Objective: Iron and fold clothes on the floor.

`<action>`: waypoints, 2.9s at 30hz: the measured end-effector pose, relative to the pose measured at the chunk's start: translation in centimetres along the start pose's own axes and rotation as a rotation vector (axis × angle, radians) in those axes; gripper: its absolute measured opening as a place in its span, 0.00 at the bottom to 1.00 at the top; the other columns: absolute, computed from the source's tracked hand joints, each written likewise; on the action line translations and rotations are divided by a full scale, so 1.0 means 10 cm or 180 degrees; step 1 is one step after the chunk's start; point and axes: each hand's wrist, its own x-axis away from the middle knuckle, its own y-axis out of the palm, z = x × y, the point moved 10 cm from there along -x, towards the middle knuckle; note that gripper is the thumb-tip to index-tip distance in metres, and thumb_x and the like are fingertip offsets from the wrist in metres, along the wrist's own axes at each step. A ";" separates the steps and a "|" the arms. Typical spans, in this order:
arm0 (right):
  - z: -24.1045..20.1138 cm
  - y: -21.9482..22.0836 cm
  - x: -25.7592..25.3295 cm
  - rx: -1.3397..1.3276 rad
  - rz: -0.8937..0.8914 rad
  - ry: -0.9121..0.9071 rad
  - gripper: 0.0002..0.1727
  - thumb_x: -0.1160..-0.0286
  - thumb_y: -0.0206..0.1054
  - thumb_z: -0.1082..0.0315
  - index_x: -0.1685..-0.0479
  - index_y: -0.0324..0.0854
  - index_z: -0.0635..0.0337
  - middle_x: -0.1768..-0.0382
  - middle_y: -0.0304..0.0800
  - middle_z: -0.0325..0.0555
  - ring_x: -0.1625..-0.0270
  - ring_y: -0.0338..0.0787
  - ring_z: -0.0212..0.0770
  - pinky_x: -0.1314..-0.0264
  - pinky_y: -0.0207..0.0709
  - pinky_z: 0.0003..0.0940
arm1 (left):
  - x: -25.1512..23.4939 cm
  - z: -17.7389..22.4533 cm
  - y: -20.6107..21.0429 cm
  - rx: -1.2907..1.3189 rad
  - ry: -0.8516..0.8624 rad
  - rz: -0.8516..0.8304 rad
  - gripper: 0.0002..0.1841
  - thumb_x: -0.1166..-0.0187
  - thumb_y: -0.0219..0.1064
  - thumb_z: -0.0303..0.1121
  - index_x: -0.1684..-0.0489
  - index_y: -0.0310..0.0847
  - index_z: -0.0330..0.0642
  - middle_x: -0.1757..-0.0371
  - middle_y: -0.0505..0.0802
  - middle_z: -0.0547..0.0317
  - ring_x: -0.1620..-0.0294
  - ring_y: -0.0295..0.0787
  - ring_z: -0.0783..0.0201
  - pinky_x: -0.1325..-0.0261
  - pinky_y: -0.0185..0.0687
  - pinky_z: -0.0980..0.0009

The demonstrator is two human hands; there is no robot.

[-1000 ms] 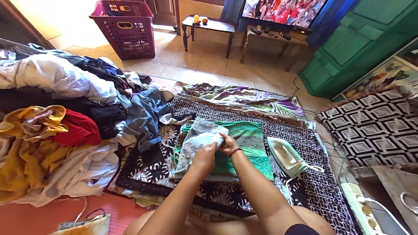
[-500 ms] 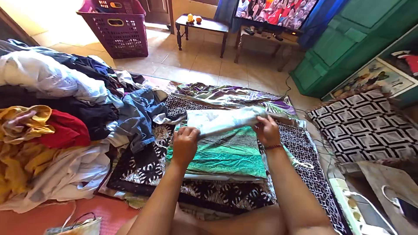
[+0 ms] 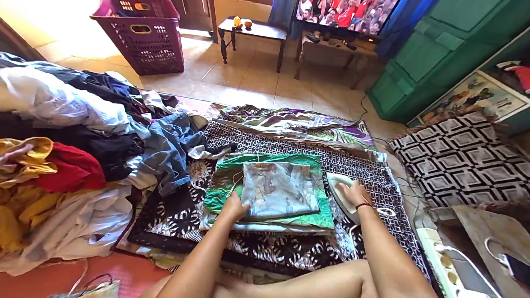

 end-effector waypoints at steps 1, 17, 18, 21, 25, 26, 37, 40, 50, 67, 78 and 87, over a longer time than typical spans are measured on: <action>0.03 0.04 -0.09 0.0057 -0.0110 0.0000 0.41 0.11 0.59 0.41 0.19 0.69 0.73 0.26 0.80 0.72 0.21 0.81 0.66 0.19 0.71 0.63 | -0.05 -0.07 0.05 0.0231 -0.0086 -0.0038 0.43 0.23 0.74 0.50 0.17 0.60 0.28 0.29 0.82 0.27 0.26 0.82 0.36 0.24 0.75 0.40; -2.20 0.83 1.39 0.1047 -0.1058 -0.2325 0.37 0.19 0.62 0.34 0.38 0.83 0.65 0.44 0.91 0.65 0.36 0.90 0.65 0.33 0.80 0.67 | -0.15 -0.10 0.36 0.0940 0.0052 -0.0145 0.23 0.05 0.49 0.43 0.34 0.79 0.30 0.43 0.89 0.33 0.46 0.91 0.42 0.38 0.83 0.44; -2.29 0.93 1.41 0.1141 -0.1019 -0.2394 0.39 0.19 0.61 0.33 0.38 0.82 0.66 0.44 0.91 0.65 0.36 0.91 0.65 0.35 0.80 0.67 | -0.15 -0.10 0.35 0.0842 0.0089 -0.0083 0.23 0.05 0.49 0.42 0.34 0.79 0.30 0.40 0.89 0.31 0.38 0.89 0.40 0.32 0.79 0.41; -2.42 0.84 1.10 0.0920 -0.0797 -0.1953 0.40 0.17 0.59 0.33 0.31 0.80 0.66 0.36 0.89 0.66 0.30 0.88 0.65 0.29 0.78 0.66 | -0.16 -0.12 0.33 0.0759 0.0087 0.0089 0.23 0.05 0.47 0.42 0.33 0.79 0.31 0.36 0.88 0.32 0.30 0.85 0.39 0.26 0.75 0.41; -2.46 0.80 0.85 0.0848 -0.0750 -0.1622 0.41 0.18 0.59 0.31 0.29 0.80 0.63 0.34 0.88 0.63 0.27 0.86 0.61 0.26 0.77 0.63 | -0.23 -0.11 0.35 0.0747 0.0071 0.0105 0.23 0.05 0.48 0.43 0.33 0.79 0.31 0.37 0.89 0.33 0.31 0.86 0.40 0.27 0.76 0.40; -2.45 0.82 0.86 0.0885 -0.0832 -0.1755 0.41 0.18 0.60 0.32 0.31 0.81 0.64 0.35 0.89 0.64 0.28 0.87 0.62 0.26 0.77 0.64 | -0.24 -0.13 0.38 0.0759 0.0057 0.0083 0.23 0.05 0.48 0.43 0.34 0.79 0.31 0.37 0.89 0.33 0.31 0.86 0.40 0.27 0.76 0.41; -3.36 1.06 1.31 0.0643 -0.0806 -0.2127 0.38 0.16 0.58 0.34 0.30 0.82 0.62 0.34 0.90 0.60 0.28 0.88 0.58 0.26 0.77 0.62 | -0.25 -0.17 0.39 0.0855 -0.0043 -0.0050 0.22 0.06 0.52 0.41 0.29 0.78 0.33 0.34 0.88 0.34 0.29 0.85 0.41 0.25 0.75 0.41; -3.55 1.10 1.28 0.0569 -0.0839 -0.1961 0.36 0.15 0.59 0.36 0.31 0.82 0.61 0.34 0.90 0.58 0.28 0.88 0.57 0.27 0.78 0.61 | -0.26 -0.19 0.37 0.0859 -0.0063 -0.0016 0.22 0.06 0.52 0.42 0.29 0.78 0.33 0.34 0.88 0.34 0.30 0.85 0.41 0.26 0.76 0.41; -2.67 0.81 0.92 0.0874 -0.0648 -0.1845 0.40 0.17 0.59 0.34 0.27 0.79 0.64 0.33 0.88 0.64 0.27 0.87 0.62 0.26 0.76 0.65 | -0.25 -0.22 0.31 0.0844 -0.0011 0.0041 0.23 0.05 0.49 0.42 0.36 0.81 0.31 0.38 0.89 0.32 0.33 0.86 0.39 0.29 0.76 0.40; -1.58 0.66 0.44 0.0828 -0.1149 -0.2308 0.33 0.25 0.72 0.38 0.46 0.89 0.65 0.50 0.93 0.63 0.41 0.91 0.63 0.32 0.78 0.68 | -0.36 -0.31 0.38 0.1228 0.0017 -0.0244 0.24 0.04 0.45 0.46 0.36 0.79 0.34 0.52 0.88 0.38 0.62 0.88 0.49 0.52 0.85 0.50; -1.85 0.97 1.30 0.1416 -0.1323 -0.2419 0.37 0.22 0.65 0.33 0.43 0.86 0.64 0.47 0.93 0.64 0.37 0.91 0.64 0.34 0.79 0.68 | -0.32 -0.28 0.32 0.0751 0.0242 -0.0174 0.23 0.05 0.48 0.43 0.45 0.82 0.29 0.49 0.89 0.33 0.45 0.87 0.41 0.37 0.77 0.41; -0.24 0.34 0.34 0.0383 -0.0504 -0.0847 0.39 0.22 0.68 0.35 0.34 0.85 0.65 0.40 0.91 0.69 0.32 0.88 0.67 0.27 0.76 0.68 | -0.04 0.16 0.09 0.3315 0.0466 -0.0204 0.15 0.12 0.59 0.32 0.37 0.76 0.29 0.53 0.90 0.48 0.54 0.89 0.61 0.45 0.87 0.60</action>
